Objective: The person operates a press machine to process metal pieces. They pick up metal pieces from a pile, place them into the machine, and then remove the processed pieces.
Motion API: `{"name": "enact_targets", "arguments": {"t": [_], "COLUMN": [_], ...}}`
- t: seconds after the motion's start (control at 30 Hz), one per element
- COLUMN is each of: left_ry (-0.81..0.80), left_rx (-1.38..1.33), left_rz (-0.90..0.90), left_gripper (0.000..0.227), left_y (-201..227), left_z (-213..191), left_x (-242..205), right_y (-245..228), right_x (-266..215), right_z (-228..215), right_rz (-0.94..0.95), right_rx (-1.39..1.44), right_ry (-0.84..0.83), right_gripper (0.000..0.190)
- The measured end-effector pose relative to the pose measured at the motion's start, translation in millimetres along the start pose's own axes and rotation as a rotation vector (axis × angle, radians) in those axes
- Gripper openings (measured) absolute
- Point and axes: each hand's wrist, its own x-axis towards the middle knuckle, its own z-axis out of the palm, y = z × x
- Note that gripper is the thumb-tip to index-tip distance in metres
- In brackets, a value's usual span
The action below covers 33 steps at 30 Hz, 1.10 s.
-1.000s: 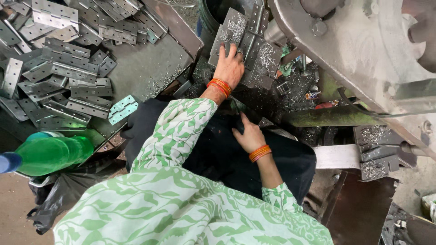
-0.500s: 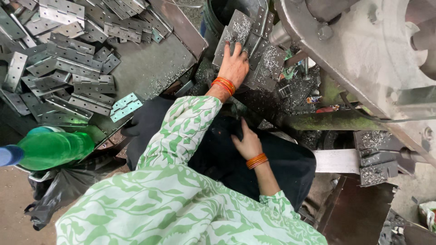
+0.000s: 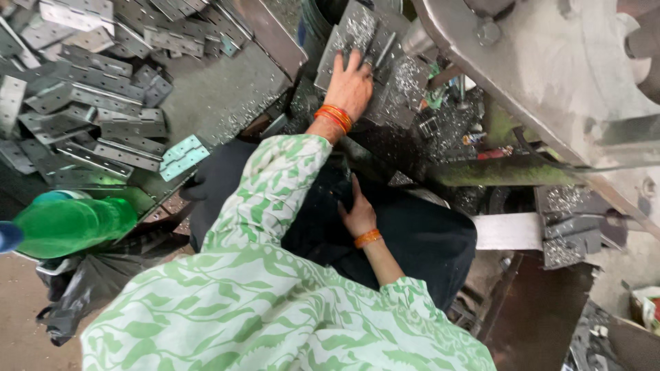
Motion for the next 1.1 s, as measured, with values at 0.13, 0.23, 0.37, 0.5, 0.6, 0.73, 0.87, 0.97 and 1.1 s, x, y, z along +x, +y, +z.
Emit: {"name": "enact_targets", "arguments": {"t": [0.13, 0.23, 0.37, 0.5, 0.6, 0.73, 0.87, 0.97, 1.1], "left_ry": [0.01, -0.041, -0.116, -0.14, -0.066, -0.086, -0.097, -0.09, -0.013], "left_rx": [-0.036, -0.073, -0.054, -0.009, -0.033, -0.037, -0.035, -0.043, -0.024], "left_rz": [0.02, -0.005, -0.045, -0.04, -0.042, -0.033, -0.053, -0.034, 0.022], "left_gripper": [0.029, 0.03, 0.032, 0.034, 0.035, 0.034, 0.037, 0.035, 0.033], "left_y": [-11.2, -7.8, -5.9, -7.3, -5.9, -6.6, -9.8, -12.5, -13.5], "left_z": [-4.7, -6.7, -9.2, -0.5, 3.5, 1.3, -1.4, 2.0, -9.1], "left_x": [-5.1, -5.2, 9.4, 18.5, 20.3, 12.7, 17.1, 13.4, -3.6], "right_y": [-23.6, -34.0, -37.9, -12.6, 8.0, 11.8, -11.6, -23.0, -40.4], "right_x": [14.9, 17.9, 26.3, 13.1, 2.7, 2.2, 9.0, 13.3, 26.5], "right_z": [-33.8, -70.8, -80.4, -24.8, 10.0, 13.0, -17.6, -53.1, -83.9], "right_rz": [-0.064, -0.111, -0.103, -0.05, -0.115, -0.042, -0.026, -0.096, -0.141], "right_rx": [-0.044, -0.112, -0.197, -0.129, -0.015, -0.015, 0.004, -0.044, -0.133], "right_ry": [-0.03, -0.057, -0.086, -0.004, 0.112, 0.028, -0.025, -0.032, -0.092], "right_gripper": [0.091, 0.081, 0.077, 0.083, 0.084, 0.089, 0.093, 0.083, 0.08]}}
